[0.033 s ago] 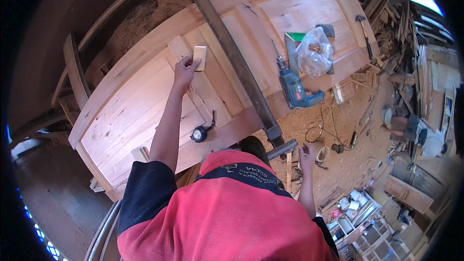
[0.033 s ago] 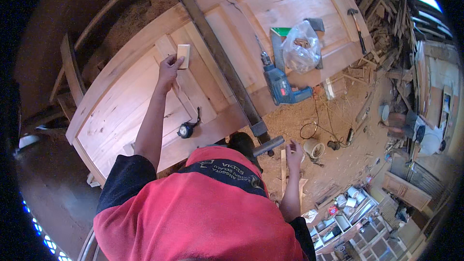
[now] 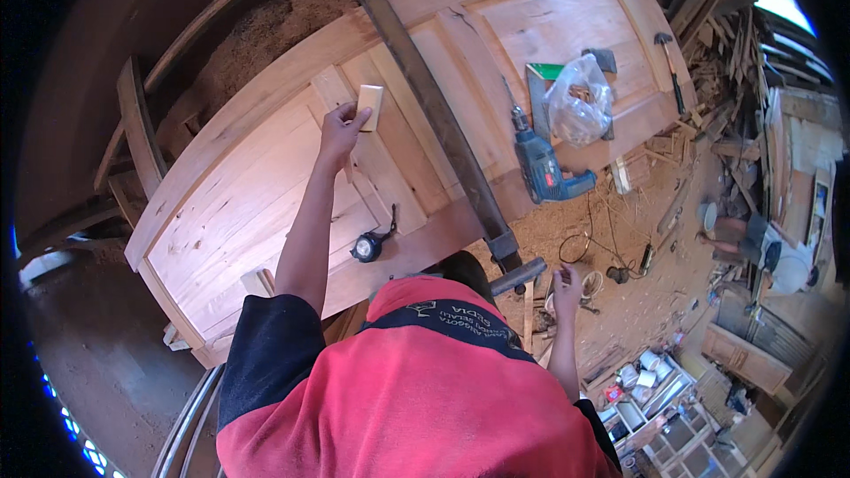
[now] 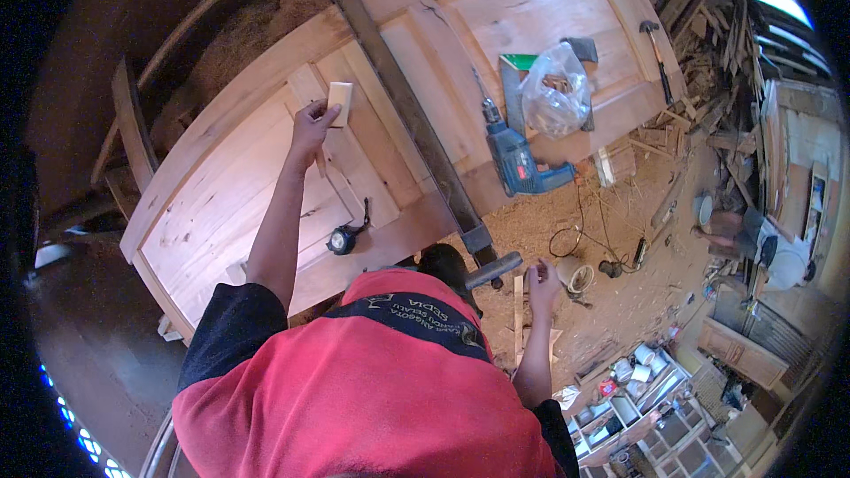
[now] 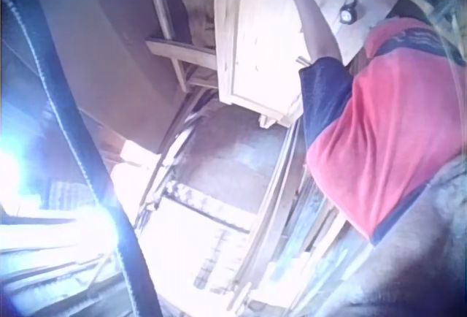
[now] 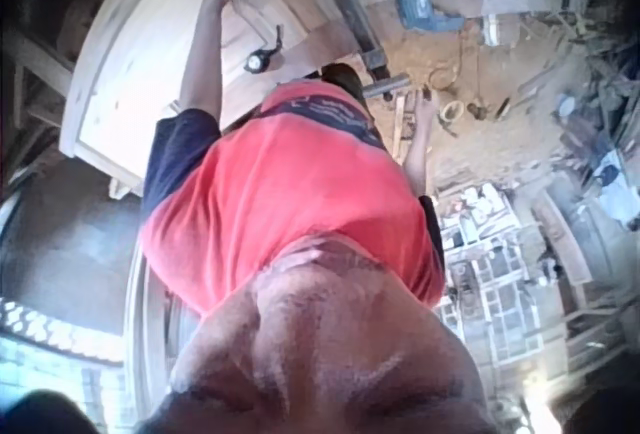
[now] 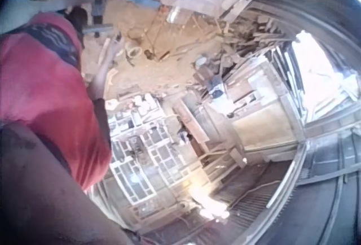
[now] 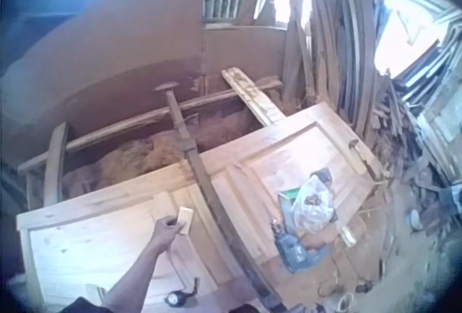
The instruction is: The person constructs a wooden door by hand, using a hammer to drive nails into the wood and an electric drill to create holes, while securing the door panels with a large metal clamp.
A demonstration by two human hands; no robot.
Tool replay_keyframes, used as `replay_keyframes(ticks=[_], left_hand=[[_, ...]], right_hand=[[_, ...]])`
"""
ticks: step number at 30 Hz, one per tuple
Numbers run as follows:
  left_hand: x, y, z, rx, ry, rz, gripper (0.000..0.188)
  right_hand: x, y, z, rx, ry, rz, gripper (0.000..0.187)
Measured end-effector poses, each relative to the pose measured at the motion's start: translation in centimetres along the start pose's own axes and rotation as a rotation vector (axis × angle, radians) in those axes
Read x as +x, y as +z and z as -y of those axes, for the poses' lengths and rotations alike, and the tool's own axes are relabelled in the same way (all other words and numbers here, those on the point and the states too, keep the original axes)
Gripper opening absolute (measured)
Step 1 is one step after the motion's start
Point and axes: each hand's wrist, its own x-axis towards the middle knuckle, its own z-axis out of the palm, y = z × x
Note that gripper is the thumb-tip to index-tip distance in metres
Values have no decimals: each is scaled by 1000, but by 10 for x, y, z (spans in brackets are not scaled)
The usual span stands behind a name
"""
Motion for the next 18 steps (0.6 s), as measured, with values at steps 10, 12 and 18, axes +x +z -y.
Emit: replay_keyframes(ticks=[10, 12, 18], left_hand=[[90, -67, -29, -14, 94, -418, 37], [131, -80, -36, 342, 429, -594, 31], [232, -98, -55, 195, 117, -117, 22]], right_hand=[[27, 56, 134, -97, -443, -16, 27], [33, 74, 151, -135, -528, 26, 27], [43, 110, 215, -148, -587, 223, 27]])
